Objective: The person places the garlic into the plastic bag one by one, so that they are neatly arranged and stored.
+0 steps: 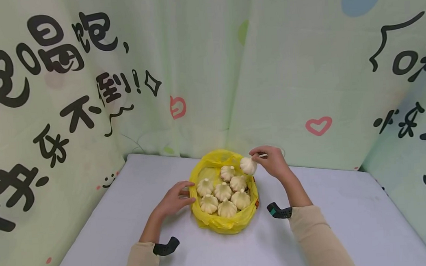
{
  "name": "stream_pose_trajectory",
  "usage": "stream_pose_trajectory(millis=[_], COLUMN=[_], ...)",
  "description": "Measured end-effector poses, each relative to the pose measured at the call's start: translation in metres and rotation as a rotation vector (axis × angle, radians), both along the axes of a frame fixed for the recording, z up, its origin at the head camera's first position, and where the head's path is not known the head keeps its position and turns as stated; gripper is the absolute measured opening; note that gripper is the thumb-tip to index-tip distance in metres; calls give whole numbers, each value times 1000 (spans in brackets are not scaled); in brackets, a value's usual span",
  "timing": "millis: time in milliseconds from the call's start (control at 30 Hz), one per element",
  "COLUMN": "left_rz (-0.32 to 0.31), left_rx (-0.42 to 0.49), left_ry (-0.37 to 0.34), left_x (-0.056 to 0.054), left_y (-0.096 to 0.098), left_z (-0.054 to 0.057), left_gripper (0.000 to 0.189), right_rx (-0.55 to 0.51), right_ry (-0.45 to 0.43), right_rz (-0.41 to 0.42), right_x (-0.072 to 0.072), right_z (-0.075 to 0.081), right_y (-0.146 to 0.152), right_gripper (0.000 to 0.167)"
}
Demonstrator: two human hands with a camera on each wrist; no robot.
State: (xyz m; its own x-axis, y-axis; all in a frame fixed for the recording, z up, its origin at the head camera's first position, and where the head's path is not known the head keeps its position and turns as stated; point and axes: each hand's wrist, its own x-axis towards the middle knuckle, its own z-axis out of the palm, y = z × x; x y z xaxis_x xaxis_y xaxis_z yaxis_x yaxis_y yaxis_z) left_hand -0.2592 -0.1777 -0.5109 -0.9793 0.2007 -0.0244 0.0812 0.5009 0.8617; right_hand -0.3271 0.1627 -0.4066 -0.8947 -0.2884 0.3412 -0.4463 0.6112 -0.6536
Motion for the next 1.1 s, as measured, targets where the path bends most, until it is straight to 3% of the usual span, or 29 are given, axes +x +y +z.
stream_pose_trajectory(millis=[300, 500, 767, 1100], left_rz=[-7, -12, -6, -35], left_rx=[13, 14, 13, 35], left_ry=[15, 14, 0, -1], left_x=[1, 2, 1, 2], left_y=[-1, 0, 0, 0], left_z=[1, 3, 5, 7], left_gripper=[47, 47, 47, 46], right_rx=[-13, -17, 32, 158], right_ry=[4, -39, -40, -12], right_rz=[100, 132, 190, 170], right_x=[-5, -9, -16, -16], right_z=[-5, -11, -24, -41], right_y=[-39, -67, -91, -110], right_gripper=[21, 21, 20, 18])
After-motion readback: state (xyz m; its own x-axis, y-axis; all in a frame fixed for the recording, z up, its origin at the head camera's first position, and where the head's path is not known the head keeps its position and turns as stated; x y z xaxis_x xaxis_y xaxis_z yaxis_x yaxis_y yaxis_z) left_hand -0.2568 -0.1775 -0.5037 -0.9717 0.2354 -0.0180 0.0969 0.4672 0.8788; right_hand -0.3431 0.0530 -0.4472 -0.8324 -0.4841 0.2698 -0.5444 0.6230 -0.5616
